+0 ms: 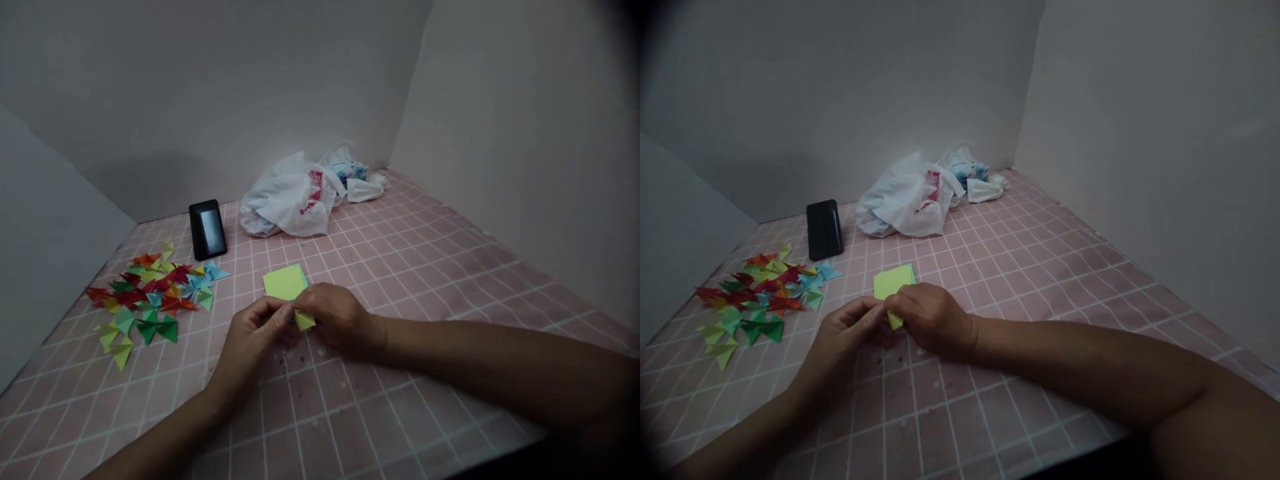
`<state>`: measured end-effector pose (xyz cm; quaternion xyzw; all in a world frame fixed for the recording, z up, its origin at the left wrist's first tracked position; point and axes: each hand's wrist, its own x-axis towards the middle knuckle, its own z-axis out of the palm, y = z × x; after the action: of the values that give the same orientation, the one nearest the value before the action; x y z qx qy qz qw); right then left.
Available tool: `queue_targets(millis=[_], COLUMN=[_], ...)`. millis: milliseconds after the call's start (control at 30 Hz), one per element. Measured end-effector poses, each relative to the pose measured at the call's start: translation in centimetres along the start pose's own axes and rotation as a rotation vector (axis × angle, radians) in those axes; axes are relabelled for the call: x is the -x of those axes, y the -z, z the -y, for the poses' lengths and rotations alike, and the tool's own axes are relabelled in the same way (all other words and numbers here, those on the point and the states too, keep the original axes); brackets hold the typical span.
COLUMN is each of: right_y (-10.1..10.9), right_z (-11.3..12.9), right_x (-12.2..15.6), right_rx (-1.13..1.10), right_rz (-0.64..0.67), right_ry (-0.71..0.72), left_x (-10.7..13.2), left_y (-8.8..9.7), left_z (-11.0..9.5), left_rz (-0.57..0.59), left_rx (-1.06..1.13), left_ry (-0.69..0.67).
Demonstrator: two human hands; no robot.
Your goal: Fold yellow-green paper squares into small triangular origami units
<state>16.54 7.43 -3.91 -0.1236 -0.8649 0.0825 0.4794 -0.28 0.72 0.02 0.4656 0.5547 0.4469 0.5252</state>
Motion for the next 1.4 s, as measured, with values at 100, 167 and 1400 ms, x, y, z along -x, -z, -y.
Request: queue_targets(millis=[100,167,1400], right_y=[0.0,0.2,-0.1], right_z=[0.1,0.2,-0.5], right_x=[0.0,0.0,-0.9], right_rx=[0.023,0.027,-0.973], right_rz=[-0.003,0.019,-0.034], right_ry=[-0.075,-0.113,-0.951], left_x=[-0.1,-0.1,-1.5], left_y=[0.1,0.2,1.1], left_z=[0.2,0.3,1.4], left_rz=[0.007,0.011,-0.074], left_rx=[-0.007,-0.004,0.022], left_ry=[-0.011,-0.021,-0.096])
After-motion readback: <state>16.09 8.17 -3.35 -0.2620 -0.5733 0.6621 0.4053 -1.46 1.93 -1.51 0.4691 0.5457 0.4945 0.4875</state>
